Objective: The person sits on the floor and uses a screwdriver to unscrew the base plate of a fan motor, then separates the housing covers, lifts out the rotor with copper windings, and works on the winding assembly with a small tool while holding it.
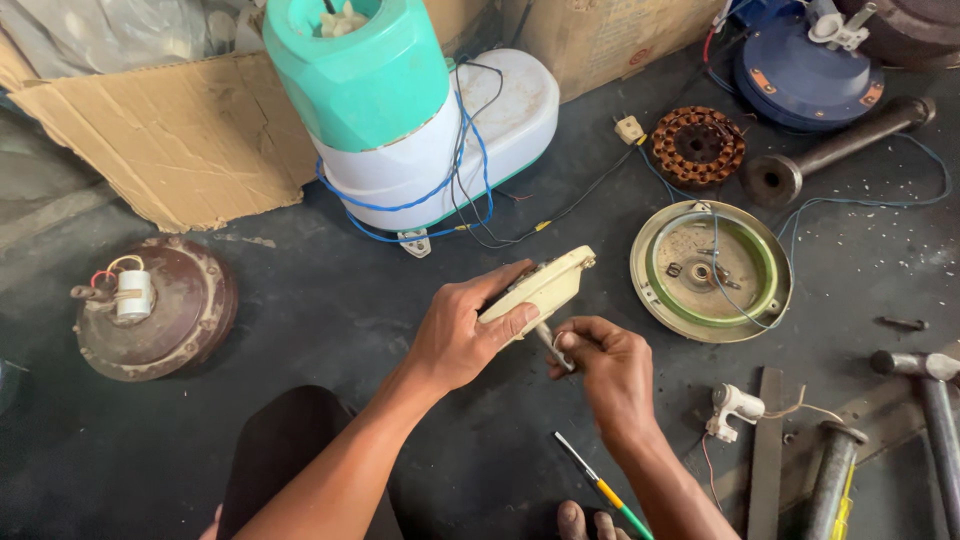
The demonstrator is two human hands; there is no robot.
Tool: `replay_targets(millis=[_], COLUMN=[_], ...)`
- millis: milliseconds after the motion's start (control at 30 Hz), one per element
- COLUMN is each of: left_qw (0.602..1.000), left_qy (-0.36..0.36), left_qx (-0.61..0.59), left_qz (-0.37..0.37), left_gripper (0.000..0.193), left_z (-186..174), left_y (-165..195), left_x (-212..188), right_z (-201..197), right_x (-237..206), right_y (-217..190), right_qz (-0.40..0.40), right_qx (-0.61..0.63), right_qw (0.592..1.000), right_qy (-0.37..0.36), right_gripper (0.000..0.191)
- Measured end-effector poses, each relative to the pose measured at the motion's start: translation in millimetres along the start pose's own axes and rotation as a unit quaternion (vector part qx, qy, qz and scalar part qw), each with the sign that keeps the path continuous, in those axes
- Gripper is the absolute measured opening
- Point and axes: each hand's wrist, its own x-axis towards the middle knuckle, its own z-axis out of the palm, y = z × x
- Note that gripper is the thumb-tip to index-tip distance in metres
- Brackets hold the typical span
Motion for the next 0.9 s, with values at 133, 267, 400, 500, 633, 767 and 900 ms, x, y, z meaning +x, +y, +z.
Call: replay_targets(millis=[133, 267, 400, 500, 633, 767, 900], left_qw=[0.998, 0.987, 0.948, 0.893, 0.898, 0.866, 0.831], left_qy=[0.014, 0.088, 0.208, 0.263, 0.235, 0.196, 0.141], left_qx=[-0.027, -0.075, -0.175, -0.241, -0.27, -0.325, -0.355], left_qz=[-0.052, -0.111, -0.167, -0.274, -0.254, -0.326, -0.404], left_gripper=[0.053, 0.049, 0.045, 0.046, 0.044, 0.046, 0.05], left_z=[-3.9, -0.7, 5.3, 3.8, -1.7, -2.1, 2.3], left_y=[-6.6, -20.8, -37.5, -50.3, -63.0, -55.3, -33.0], left_x=[-2.7, -13.4, -32.3, -46.7, -51.2, -49.3, -52.8], right_z=[2.5, 0.2, 4.6, 10.6, 19.2, 6.6, -25.1], right_x=[14.3, 11.0, -3.3, -23.4, -62.2, -86.9, -95.0], right_y=[6.4, -15.3, -31.4, -20.1, 17.6, 33.8, 8.4], right_qz=[0.12, 0.184, 0.175, 0.142, 0.103, 0.139, 0.092], right_qx=[0.264, 0.276, 0.273, 0.196, 0.13, 0.047, -0.012], right_qw=[0.951, 0.936, 0.942, 0.965, 0.98, 0.978, 0.989], right_qy=[-0.107, -0.118, -0.083, -0.097, -0.114, -0.15, -0.113], right_gripper=[0.019, 0.035, 0.038, 0.035, 0.031, 0.03, 0.031])
